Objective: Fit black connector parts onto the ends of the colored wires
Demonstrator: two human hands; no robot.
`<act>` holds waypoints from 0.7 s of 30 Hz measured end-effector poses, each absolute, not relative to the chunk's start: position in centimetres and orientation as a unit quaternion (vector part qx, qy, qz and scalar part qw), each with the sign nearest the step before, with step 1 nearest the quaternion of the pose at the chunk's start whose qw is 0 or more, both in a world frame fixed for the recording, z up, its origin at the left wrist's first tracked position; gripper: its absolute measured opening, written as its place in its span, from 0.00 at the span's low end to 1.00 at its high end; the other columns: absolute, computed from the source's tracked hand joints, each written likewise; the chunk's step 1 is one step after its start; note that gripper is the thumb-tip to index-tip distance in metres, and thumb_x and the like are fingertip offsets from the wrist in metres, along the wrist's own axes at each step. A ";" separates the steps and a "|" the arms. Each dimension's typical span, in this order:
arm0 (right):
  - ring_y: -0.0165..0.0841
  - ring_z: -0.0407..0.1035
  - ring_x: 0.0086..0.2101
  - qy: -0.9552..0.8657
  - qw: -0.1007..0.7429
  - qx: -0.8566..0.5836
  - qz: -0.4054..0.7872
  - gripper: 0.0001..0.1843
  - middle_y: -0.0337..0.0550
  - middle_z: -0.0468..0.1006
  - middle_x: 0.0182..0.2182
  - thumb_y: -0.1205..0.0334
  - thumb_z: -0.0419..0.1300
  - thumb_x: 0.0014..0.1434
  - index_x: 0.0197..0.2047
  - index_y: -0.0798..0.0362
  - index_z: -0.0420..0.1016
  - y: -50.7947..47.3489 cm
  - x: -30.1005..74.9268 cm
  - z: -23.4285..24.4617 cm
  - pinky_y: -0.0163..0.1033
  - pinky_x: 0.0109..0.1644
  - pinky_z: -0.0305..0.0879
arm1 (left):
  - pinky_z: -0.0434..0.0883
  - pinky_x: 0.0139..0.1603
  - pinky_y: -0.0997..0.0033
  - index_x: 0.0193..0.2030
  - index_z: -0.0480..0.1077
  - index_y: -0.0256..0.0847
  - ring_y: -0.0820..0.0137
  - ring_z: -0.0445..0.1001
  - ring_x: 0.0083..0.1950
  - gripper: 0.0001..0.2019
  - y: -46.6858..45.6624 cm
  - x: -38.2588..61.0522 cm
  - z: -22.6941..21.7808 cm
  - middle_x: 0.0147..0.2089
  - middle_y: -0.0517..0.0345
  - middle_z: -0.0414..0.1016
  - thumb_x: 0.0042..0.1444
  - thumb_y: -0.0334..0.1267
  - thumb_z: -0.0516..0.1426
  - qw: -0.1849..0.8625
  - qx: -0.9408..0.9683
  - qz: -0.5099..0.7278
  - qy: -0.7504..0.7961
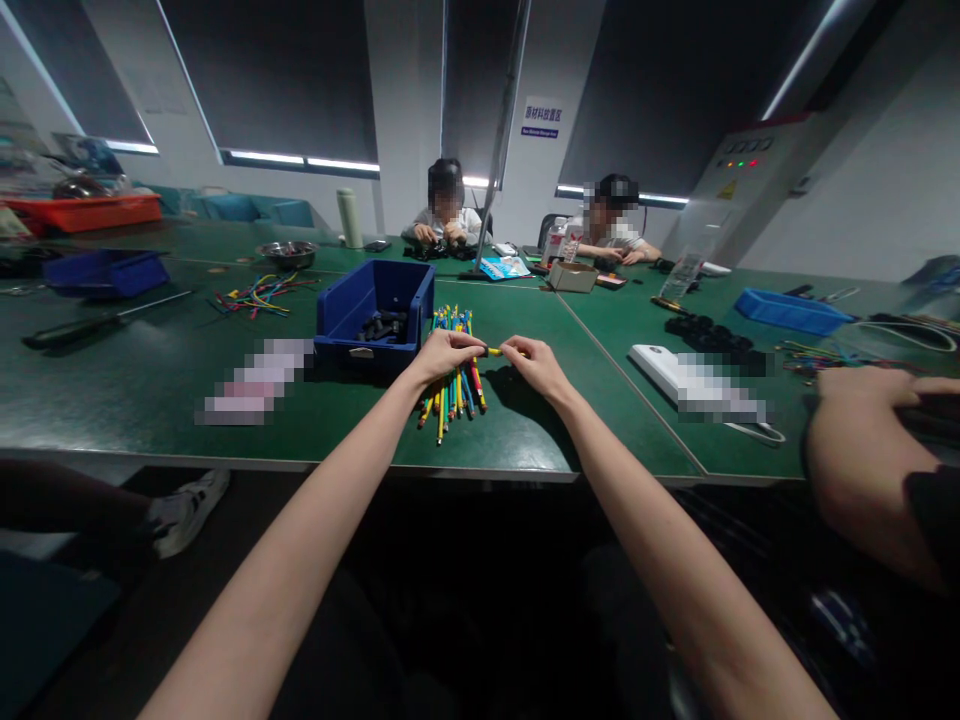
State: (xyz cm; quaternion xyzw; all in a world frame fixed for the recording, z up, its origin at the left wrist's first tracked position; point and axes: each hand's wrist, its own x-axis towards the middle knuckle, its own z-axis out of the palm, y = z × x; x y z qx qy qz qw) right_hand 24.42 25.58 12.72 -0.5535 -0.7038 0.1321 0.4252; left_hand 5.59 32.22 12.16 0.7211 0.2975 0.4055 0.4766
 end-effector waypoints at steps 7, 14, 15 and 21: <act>0.30 0.63 0.28 -0.694 0.448 -0.524 0.205 0.15 0.37 0.71 0.24 0.55 0.53 0.57 0.39 0.53 0.76 25.8 24.3 12.4 0.35 0.33 0.58 | 0.73 0.43 0.66 0.35 0.80 0.37 0.65 0.78 0.38 0.14 31.8 5.7 12.4 0.36 0.50 0.82 0.41 0.42 0.65 0.479 0.722 0.406 0.289; 0.29 0.65 0.30 -0.684 0.469 -0.488 0.274 0.21 0.36 0.73 0.30 0.56 0.56 0.56 0.53 0.50 0.70 25.7 23.7 11.9 0.35 0.35 0.61 | 0.72 0.45 0.65 0.36 0.81 0.36 0.64 0.78 0.38 0.14 31.6 5.7 12.6 0.36 0.50 0.82 0.42 0.40 0.65 0.463 0.720 0.420 0.301; 0.30 0.65 0.30 -0.683 0.467 -0.489 0.277 0.21 0.37 0.73 0.30 0.56 0.56 0.57 0.53 0.50 0.69 25.7 23.6 11.9 0.36 0.36 0.61 | 0.72 0.45 0.64 0.36 0.81 0.36 0.63 0.78 0.38 0.13 31.6 5.7 12.7 0.36 0.50 0.82 0.42 0.40 0.65 0.458 0.721 0.421 0.306; 0.30 0.63 0.27 -0.673 0.464 -0.494 0.297 0.21 0.35 0.72 0.24 0.54 0.52 0.60 0.54 0.52 0.69 25.6 23.1 12.2 0.36 0.34 0.59 | 0.73 0.45 0.63 0.36 0.81 0.36 0.63 0.78 0.39 0.15 31.7 5.6 12.7 0.37 0.49 0.82 0.41 0.41 0.66 0.462 0.709 0.433 0.310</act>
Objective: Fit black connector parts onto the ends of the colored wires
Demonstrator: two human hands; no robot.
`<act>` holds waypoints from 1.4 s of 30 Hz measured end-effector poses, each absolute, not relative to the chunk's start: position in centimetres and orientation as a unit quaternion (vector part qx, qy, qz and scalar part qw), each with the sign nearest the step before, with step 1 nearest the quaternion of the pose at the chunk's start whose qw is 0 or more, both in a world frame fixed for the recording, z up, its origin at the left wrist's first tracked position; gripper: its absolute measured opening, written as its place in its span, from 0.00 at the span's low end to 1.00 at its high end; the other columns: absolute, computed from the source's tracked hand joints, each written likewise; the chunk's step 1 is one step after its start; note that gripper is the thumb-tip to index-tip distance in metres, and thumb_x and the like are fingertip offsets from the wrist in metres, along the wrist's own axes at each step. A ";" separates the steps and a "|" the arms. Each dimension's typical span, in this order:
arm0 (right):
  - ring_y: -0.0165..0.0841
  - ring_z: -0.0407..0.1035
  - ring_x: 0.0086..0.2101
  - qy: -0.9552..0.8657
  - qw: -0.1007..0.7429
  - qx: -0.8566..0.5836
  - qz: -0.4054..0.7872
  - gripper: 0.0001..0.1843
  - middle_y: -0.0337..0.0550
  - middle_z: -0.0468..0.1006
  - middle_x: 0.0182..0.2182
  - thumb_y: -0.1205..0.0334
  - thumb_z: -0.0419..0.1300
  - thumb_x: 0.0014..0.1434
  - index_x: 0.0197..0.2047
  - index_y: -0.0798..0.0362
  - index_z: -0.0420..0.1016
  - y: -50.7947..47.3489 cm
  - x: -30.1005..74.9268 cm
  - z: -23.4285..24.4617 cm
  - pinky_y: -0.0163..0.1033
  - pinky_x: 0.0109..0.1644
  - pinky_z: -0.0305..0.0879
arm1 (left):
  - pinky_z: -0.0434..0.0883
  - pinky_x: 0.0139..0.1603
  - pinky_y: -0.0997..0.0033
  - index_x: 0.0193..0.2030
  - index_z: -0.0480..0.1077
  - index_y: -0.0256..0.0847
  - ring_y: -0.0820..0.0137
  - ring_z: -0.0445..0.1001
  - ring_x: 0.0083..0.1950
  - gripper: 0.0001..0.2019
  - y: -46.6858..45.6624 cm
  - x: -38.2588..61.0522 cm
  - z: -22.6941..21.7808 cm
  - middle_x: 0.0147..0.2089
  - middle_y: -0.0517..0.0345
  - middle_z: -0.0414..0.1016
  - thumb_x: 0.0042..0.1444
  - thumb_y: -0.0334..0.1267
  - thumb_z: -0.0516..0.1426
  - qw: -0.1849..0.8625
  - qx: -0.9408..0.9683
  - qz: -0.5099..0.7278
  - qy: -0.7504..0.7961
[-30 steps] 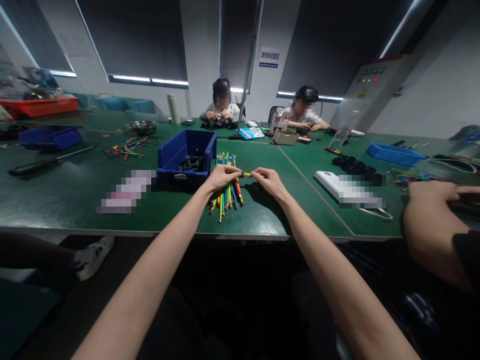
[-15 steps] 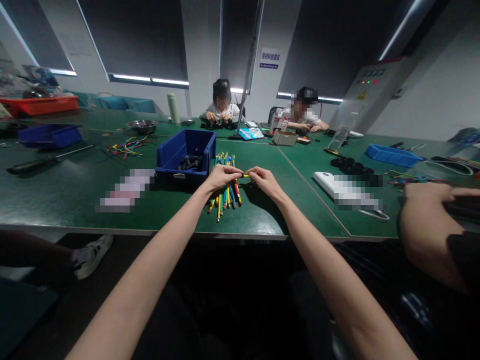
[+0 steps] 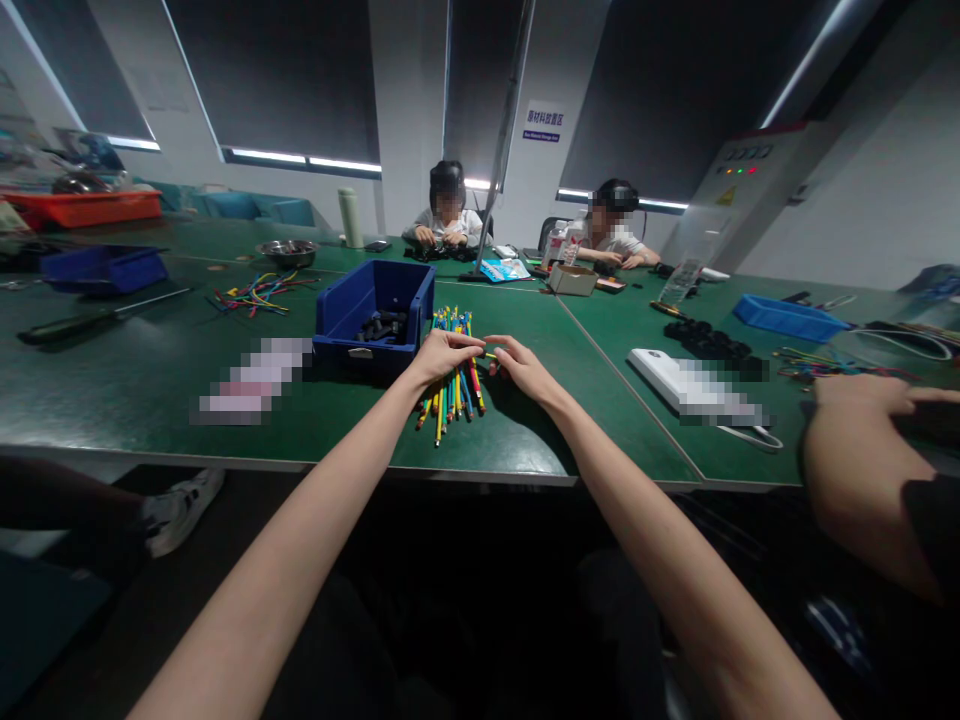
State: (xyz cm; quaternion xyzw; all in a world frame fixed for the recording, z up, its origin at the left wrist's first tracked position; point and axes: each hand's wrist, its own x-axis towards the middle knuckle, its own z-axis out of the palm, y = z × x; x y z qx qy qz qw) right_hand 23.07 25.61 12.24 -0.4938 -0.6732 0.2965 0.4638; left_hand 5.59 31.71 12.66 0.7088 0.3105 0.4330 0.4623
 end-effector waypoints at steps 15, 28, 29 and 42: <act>0.25 0.55 0.21 -0.634 0.530 -0.467 0.314 0.25 0.31 0.63 0.18 0.43 0.60 0.53 0.45 0.55 0.73 26.5 23.5 12.5 0.33 0.26 0.49 | 0.66 0.28 0.75 0.40 0.75 0.37 0.74 0.72 0.28 0.20 32.1 5.6 12.7 0.30 0.57 0.77 0.44 0.49 0.65 0.494 0.676 0.472 0.275; 0.25 0.59 0.21 -0.641 0.514 -0.487 0.297 0.21 0.34 0.69 0.21 0.43 0.60 0.52 0.36 0.54 0.70 26.3 24.0 12.5 0.33 0.25 0.53 | 0.69 0.35 0.71 0.30 0.74 0.34 0.73 0.71 0.29 0.15 32.0 5.6 12.7 0.28 0.56 0.77 0.42 0.46 0.65 0.479 0.683 0.468 0.291; 0.25 0.59 0.21 -0.649 0.503 -0.490 0.292 0.21 0.33 0.68 0.21 0.44 0.61 0.51 0.37 0.53 0.71 26.3 24.0 12.5 0.33 0.25 0.53 | 0.69 0.36 0.70 0.31 0.74 0.34 0.73 0.71 0.29 0.16 32.0 5.5 12.7 0.29 0.56 0.77 0.42 0.46 0.65 0.478 0.683 0.469 0.292; 0.29 0.65 0.25 -0.679 0.500 -0.472 0.257 0.17 0.34 0.71 0.22 0.49 0.62 0.50 0.38 0.52 0.72 26.6 24.6 12.4 0.35 0.30 0.60 | 0.69 0.39 0.70 0.34 0.77 0.35 0.72 0.72 0.31 0.16 32.0 5.5 12.5 0.31 0.55 0.79 0.42 0.45 0.65 0.481 0.691 0.450 0.298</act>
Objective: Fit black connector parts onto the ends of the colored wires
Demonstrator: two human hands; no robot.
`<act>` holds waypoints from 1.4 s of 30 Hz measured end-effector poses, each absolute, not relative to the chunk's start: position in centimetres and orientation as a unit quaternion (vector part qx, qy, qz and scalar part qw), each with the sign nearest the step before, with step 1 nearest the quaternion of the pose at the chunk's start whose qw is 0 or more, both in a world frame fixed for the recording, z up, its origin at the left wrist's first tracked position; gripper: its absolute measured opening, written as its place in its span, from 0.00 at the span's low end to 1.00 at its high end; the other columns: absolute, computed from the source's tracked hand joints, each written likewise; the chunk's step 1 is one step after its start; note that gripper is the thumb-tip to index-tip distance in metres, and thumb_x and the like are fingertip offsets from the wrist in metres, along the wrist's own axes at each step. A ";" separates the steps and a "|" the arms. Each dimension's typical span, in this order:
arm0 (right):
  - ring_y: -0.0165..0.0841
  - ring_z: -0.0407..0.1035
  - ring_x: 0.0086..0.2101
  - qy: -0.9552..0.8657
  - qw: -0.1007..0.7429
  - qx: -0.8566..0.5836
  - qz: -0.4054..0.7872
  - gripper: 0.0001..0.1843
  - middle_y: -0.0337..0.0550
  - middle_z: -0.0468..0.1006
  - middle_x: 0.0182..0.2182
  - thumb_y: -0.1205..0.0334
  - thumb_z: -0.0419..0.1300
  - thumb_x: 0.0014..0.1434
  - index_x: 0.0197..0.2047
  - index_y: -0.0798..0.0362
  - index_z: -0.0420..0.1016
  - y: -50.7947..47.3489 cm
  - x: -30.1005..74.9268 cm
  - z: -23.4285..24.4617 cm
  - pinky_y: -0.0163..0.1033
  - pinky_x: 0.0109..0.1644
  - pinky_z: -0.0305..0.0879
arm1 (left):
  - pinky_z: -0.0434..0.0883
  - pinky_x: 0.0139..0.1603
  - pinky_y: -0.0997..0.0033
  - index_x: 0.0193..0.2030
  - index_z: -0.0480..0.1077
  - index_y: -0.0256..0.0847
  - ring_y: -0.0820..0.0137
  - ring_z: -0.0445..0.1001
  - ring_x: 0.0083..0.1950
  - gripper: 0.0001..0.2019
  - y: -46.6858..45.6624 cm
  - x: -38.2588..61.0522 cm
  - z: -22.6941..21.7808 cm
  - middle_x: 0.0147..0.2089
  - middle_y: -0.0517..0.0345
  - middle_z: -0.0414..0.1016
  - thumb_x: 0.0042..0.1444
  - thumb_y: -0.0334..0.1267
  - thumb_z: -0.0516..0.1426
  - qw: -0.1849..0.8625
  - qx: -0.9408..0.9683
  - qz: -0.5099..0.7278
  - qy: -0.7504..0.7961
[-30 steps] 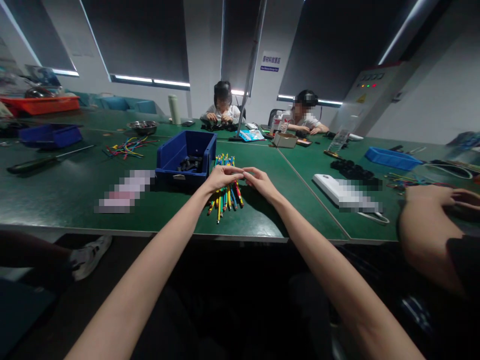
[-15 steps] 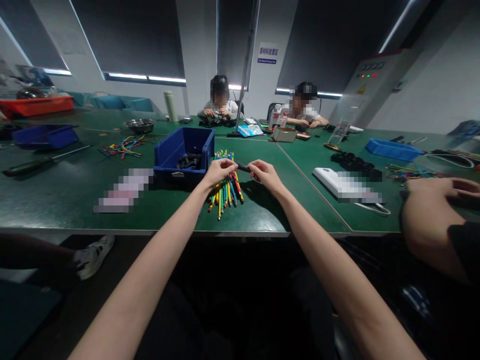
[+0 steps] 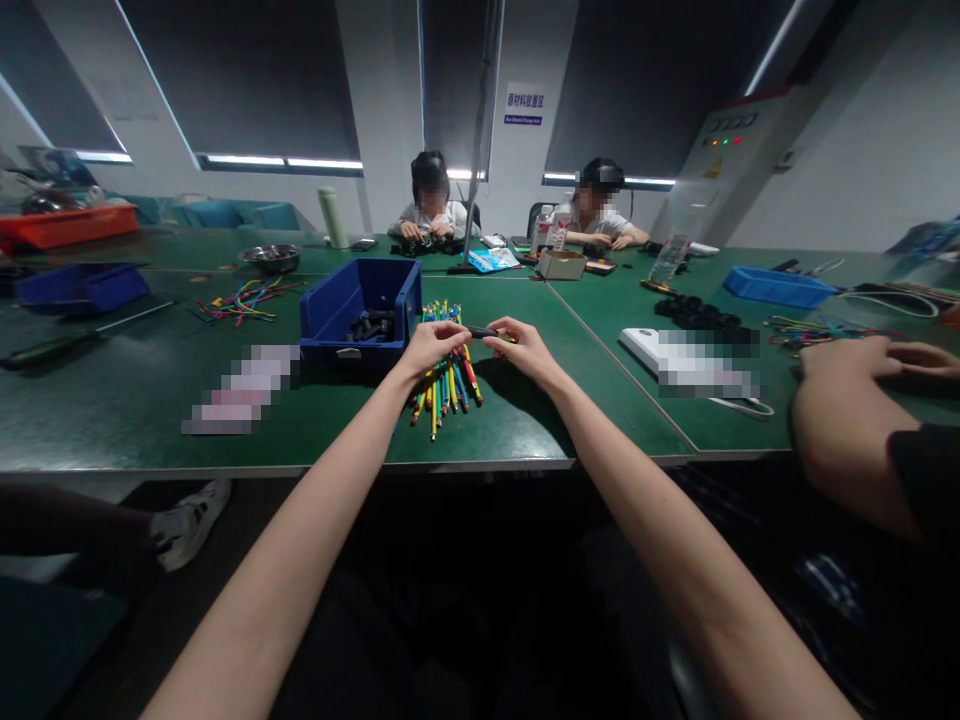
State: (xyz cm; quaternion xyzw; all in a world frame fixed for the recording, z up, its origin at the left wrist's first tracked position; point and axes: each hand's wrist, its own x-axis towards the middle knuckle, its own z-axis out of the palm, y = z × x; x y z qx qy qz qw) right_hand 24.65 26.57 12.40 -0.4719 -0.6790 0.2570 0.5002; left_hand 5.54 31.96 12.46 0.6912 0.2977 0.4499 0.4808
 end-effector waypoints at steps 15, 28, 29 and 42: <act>0.29 0.67 0.26 -0.684 0.510 -0.446 0.271 0.20 0.35 0.72 0.27 0.53 0.64 0.49 0.45 0.51 0.72 26.2 24.2 12.7 0.34 0.29 0.65 | 0.69 0.38 0.69 0.31 0.74 0.36 0.71 0.72 0.31 0.15 31.7 5.5 12.7 0.30 0.56 0.77 0.43 0.47 0.64 0.459 0.704 0.456 0.292; 0.29 0.70 0.28 -0.667 0.530 -0.442 0.282 0.16 0.40 0.76 0.31 0.53 0.65 0.49 0.39 0.53 0.74 26.6 24.4 12.6 0.37 0.36 0.68 | 0.69 0.39 0.69 0.29 0.76 0.35 0.72 0.72 0.31 0.13 31.9 5.5 12.6 0.28 0.56 0.77 0.44 0.45 0.64 0.462 0.703 0.446 0.305; 0.29 0.71 0.29 -0.665 0.533 -0.439 0.284 0.16 0.40 0.76 0.32 0.53 0.65 0.49 0.39 0.53 0.74 26.5 24.4 12.5 0.37 0.36 0.68 | 0.69 0.39 0.69 0.29 0.76 0.35 0.72 0.72 0.31 0.13 31.9 5.5 12.7 0.28 0.56 0.77 0.44 0.45 0.64 0.463 0.704 0.444 0.305; 0.31 0.73 0.31 -0.661 0.531 -0.425 0.318 0.17 0.40 0.76 0.34 0.52 0.65 0.49 0.40 0.52 0.71 26.4 24.1 12.6 0.38 0.37 0.69 | 0.68 0.39 0.69 0.30 0.75 0.36 0.72 0.71 0.32 0.11 32.1 5.6 12.6 0.29 0.58 0.76 0.45 0.42 0.63 0.467 0.706 0.440 0.299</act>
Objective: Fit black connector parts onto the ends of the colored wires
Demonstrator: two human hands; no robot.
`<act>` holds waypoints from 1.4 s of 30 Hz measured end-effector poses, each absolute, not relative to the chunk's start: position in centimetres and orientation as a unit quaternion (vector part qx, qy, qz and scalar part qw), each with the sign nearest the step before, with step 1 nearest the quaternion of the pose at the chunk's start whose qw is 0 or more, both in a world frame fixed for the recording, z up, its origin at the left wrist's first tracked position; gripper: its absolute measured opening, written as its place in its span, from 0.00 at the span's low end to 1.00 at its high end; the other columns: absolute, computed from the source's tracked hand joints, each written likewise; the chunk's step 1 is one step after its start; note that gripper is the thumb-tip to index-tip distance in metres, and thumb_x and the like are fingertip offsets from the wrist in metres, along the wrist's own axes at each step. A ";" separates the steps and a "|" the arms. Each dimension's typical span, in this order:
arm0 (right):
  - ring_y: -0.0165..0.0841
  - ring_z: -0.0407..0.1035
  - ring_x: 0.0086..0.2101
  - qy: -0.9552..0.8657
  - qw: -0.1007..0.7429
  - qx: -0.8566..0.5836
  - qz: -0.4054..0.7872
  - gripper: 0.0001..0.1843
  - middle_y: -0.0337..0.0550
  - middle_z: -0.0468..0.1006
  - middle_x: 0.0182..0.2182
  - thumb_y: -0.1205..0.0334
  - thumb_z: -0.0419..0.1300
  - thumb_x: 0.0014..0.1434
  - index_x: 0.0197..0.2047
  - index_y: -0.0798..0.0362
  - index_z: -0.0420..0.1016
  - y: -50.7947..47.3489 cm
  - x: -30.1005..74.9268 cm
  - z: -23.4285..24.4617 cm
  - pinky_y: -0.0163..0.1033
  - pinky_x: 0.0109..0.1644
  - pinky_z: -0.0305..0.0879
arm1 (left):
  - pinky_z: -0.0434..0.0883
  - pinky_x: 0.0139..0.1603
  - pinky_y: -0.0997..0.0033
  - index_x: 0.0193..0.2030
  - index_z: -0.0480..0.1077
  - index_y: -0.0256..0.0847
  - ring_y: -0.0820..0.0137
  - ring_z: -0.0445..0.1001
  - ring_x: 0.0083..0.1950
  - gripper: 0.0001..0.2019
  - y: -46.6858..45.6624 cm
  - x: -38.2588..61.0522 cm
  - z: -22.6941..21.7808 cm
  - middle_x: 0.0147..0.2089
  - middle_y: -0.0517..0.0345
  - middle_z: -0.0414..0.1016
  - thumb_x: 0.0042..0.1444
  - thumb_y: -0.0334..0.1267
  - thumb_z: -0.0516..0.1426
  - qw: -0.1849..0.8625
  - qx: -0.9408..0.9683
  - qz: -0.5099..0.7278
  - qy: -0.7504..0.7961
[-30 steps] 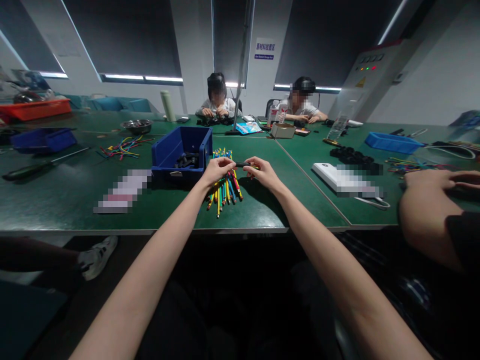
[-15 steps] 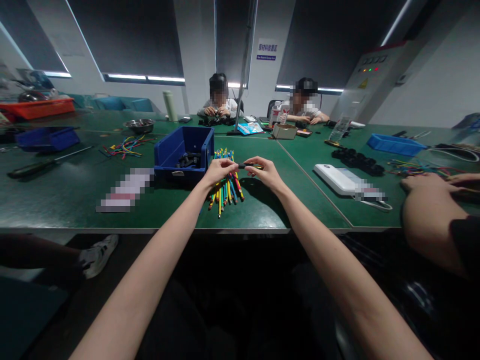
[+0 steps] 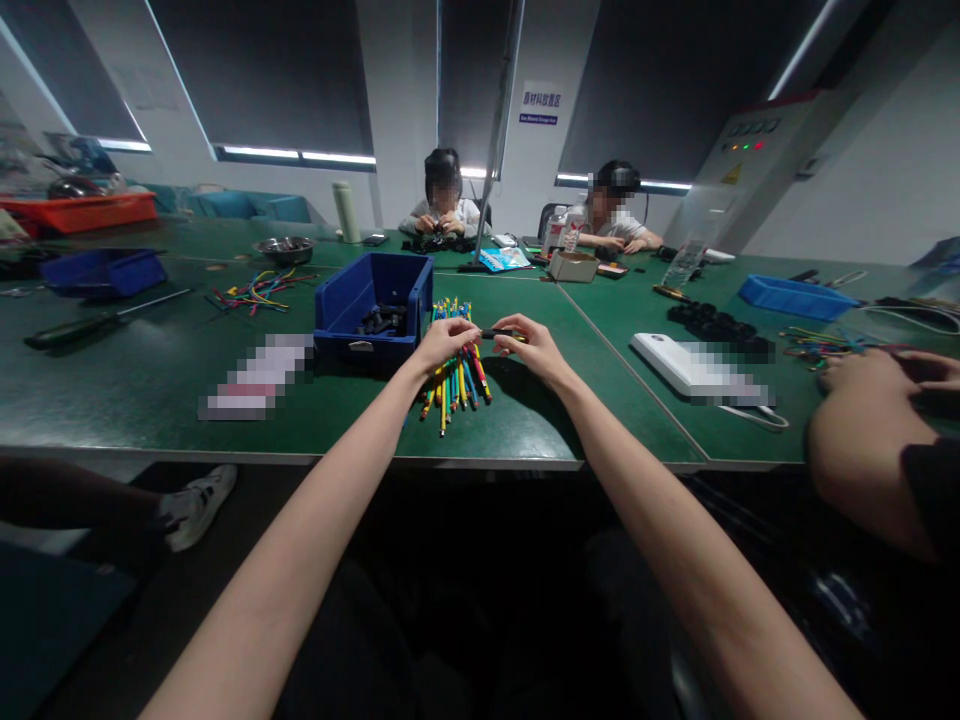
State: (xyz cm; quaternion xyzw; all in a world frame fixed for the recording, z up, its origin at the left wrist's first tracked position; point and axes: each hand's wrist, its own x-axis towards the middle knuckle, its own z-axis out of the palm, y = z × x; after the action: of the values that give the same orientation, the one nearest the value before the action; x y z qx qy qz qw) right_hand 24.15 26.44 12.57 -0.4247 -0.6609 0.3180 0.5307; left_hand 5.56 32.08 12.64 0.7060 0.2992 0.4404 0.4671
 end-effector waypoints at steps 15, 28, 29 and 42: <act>0.28 0.67 0.26 -0.657 0.523 -0.447 0.308 0.17 0.37 0.74 0.26 0.52 0.66 0.47 0.37 0.53 0.72 26.3 24.1 12.6 0.37 0.34 0.66 | 0.68 0.33 0.72 0.28 0.71 0.35 0.74 0.70 0.27 0.11 32.0 5.7 12.5 0.25 0.60 0.73 0.46 0.42 0.63 0.475 0.720 0.428 0.271; 0.27 0.67 0.25 -0.651 0.518 -0.445 0.331 0.19 0.37 0.75 0.27 0.49 0.67 0.46 0.37 0.53 0.73 26.4 24.0 12.4 0.35 0.32 0.65 | 0.67 0.34 0.72 0.29 0.69 0.36 0.74 0.70 0.28 0.06 32.2 5.8 12.1 0.25 0.60 0.72 0.51 0.37 0.58 0.424 0.757 0.424 0.259; 0.27 0.67 0.25 -0.646 0.517 -0.449 0.337 0.20 0.37 0.76 0.27 0.48 0.67 0.46 0.38 0.52 0.73 26.4 24.0 12.4 0.35 0.31 0.65 | 0.67 0.33 0.72 0.30 0.69 0.37 0.74 0.70 0.28 0.05 32.2 5.9 12.1 0.25 0.60 0.72 0.51 0.37 0.58 0.421 0.756 0.427 0.262; 0.25 0.63 0.21 -0.538 0.555 -0.485 0.410 0.23 0.37 0.72 0.23 0.43 0.70 0.42 0.31 0.53 0.72 26.9 24.3 12.2 0.32 0.23 0.63 | 0.71 0.34 0.72 0.34 0.68 0.37 0.73 0.73 0.30 0.04 32.4 6.2 11.9 0.28 0.61 0.73 0.52 0.35 0.57 0.424 0.711 0.483 0.285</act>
State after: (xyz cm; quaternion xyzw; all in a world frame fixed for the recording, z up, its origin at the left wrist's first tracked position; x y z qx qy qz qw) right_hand 24.30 26.90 12.20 -0.4849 -0.5383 0.4095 0.5545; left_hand 6.22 32.39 11.93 0.7109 0.2853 0.4827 0.4244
